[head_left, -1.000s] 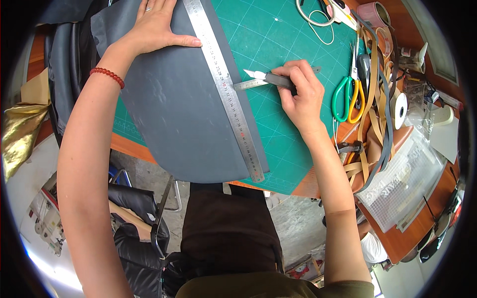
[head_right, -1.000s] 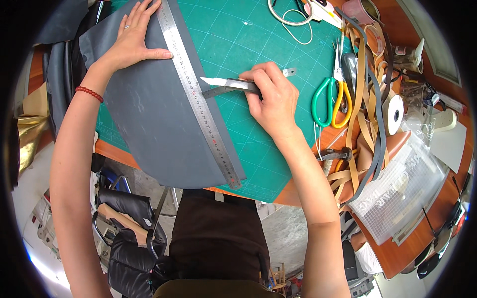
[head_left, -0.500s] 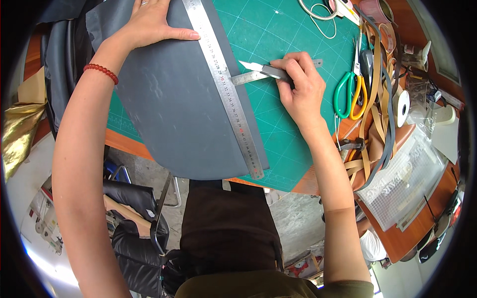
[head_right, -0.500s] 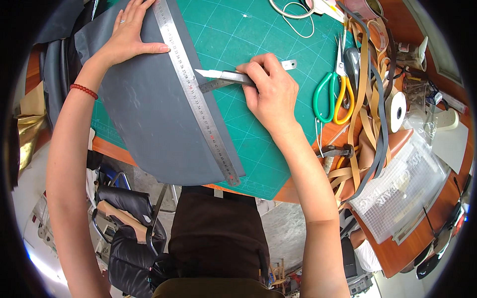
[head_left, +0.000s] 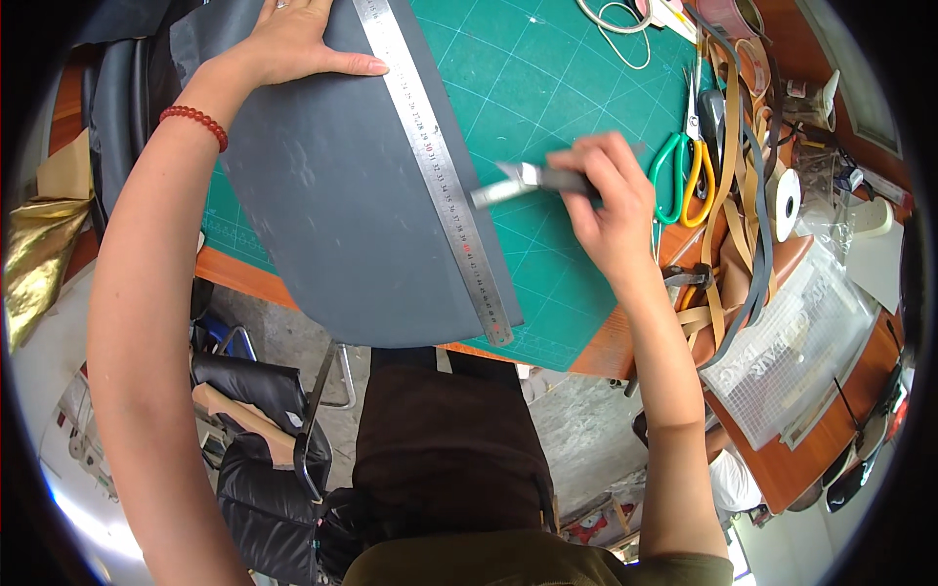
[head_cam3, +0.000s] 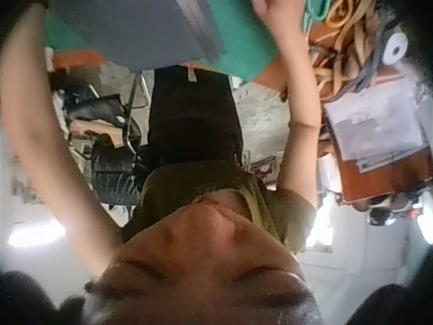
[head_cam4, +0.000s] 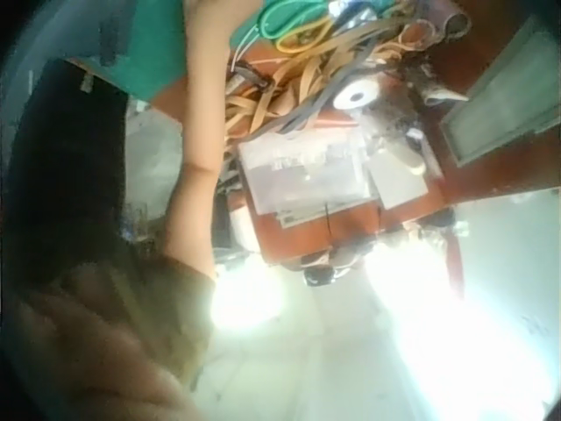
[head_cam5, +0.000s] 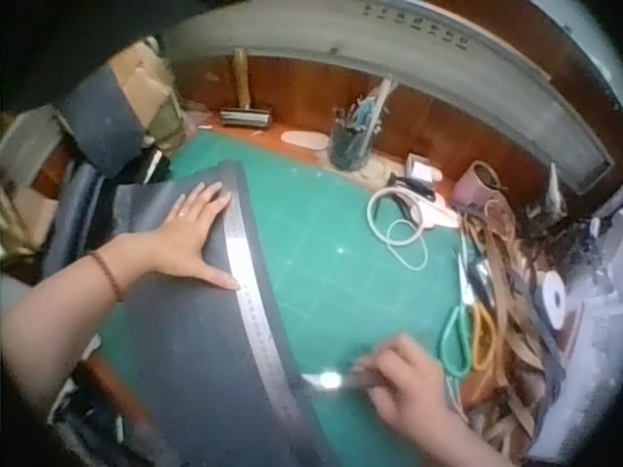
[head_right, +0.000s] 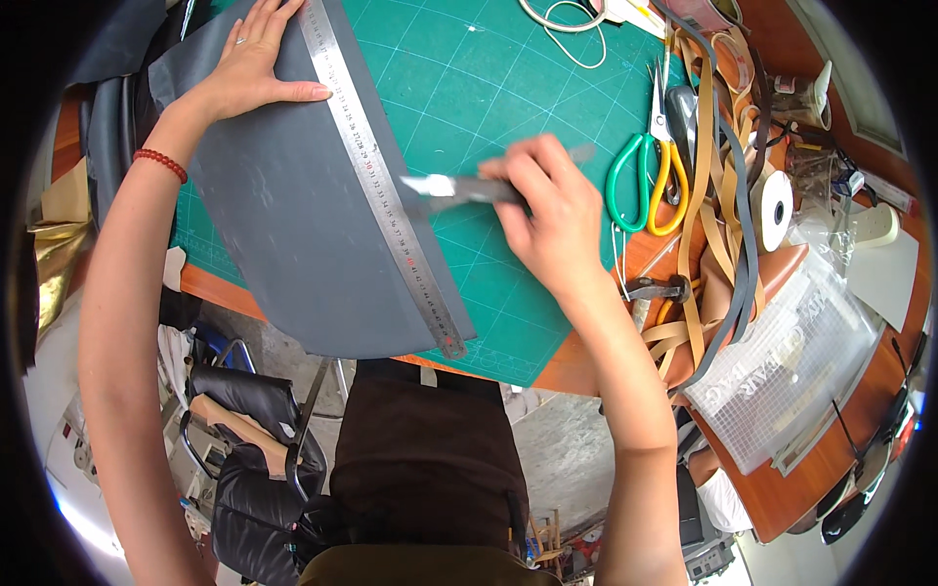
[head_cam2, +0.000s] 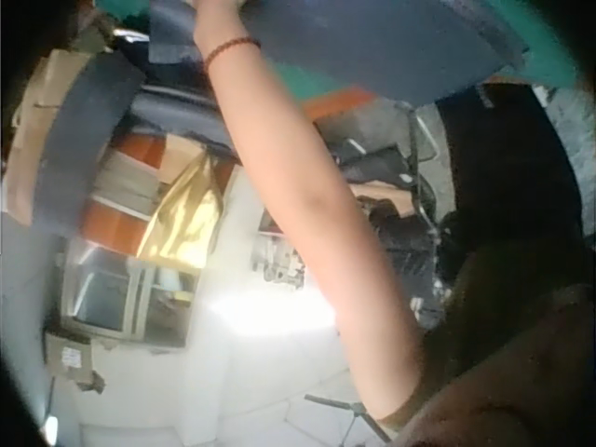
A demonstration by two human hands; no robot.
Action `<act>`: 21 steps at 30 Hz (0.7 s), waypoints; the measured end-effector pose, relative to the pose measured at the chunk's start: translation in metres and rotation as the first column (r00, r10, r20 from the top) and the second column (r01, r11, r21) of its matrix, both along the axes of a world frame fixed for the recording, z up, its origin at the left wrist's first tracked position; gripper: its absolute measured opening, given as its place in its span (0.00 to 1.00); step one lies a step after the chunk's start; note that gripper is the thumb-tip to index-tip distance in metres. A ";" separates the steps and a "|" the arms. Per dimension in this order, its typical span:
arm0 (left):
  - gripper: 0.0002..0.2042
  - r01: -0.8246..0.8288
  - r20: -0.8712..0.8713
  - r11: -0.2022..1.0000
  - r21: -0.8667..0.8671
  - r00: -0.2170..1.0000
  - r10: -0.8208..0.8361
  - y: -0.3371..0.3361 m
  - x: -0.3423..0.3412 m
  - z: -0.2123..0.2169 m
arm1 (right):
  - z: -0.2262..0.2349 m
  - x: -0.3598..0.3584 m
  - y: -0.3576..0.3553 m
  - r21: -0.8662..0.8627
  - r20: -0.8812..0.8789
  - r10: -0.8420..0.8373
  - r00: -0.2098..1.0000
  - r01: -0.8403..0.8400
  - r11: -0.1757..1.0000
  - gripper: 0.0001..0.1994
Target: The person measures and cuts strips from a tan material and a dark grey material using a metal ruler and a utility knife on a green cutting mat. The person handles the materials, aligns the ruler, and slices the material to create straight edges and strips.
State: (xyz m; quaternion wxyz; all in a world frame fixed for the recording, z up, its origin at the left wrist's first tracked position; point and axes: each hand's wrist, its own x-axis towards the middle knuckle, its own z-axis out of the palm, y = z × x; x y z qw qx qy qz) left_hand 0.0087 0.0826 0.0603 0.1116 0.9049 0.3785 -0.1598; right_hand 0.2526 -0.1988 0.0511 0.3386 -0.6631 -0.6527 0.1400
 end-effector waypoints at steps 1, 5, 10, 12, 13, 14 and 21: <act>0.69 0.002 0.000 1.000 0.008 1.000 -0.002 -0.001 -0.001 0.000 | 0.007 0.002 -0.012 -0.023 0.005 0.023 1.000 -0.023 0.999 0.15; 0.70 0.020 0.013 0.999 0.028 1.000 -0.020 0.001 -0.003 -0.004 | 0.015 0.004 -0.064 -0.187 -0.006 0.041 0.999 -0.041 0.982 0.16; 0.70 0.031 -0.007 0.999 0.035 1.000 -0.031 0.003 0.001 -0.003 | 0.012 -0.006 -0.096 -0.263 0.009 0.017 1.000 -0.014 0.965 0.17; 0.69 0.022 -0.022 0.999 0.027 1.000 -0.021 0.003 0.004 0.000 | 0.013 -0.008 -0.100 -0.272 0.036 0.012 0.999 -0.002 0.962 0.17; 0.69 0.014 -0.038 1.000 0.019 0.999 -0.013 0.002 0.007 0.004 | 0.015 -0.007 -0.098 -0.268 0.041 0.007 0.999 0.004 0.963 0.17; 0.69 0.005 -0.053 1.000 0.012 0.999 -0.004 0.000 0.010 0.008 | 0.018 -0.004 -0.097 -0.265 0.046 0.003 0.999 0.009 0.964 0.17; 0.68 -0.011 -0.207 0.996 0.090 0.978 0.029 -0.007 0.028 0.024 | 0.028 0.045 -0.053 -0.228 0.037 -0.352 0.935 0.351 0.908 0.07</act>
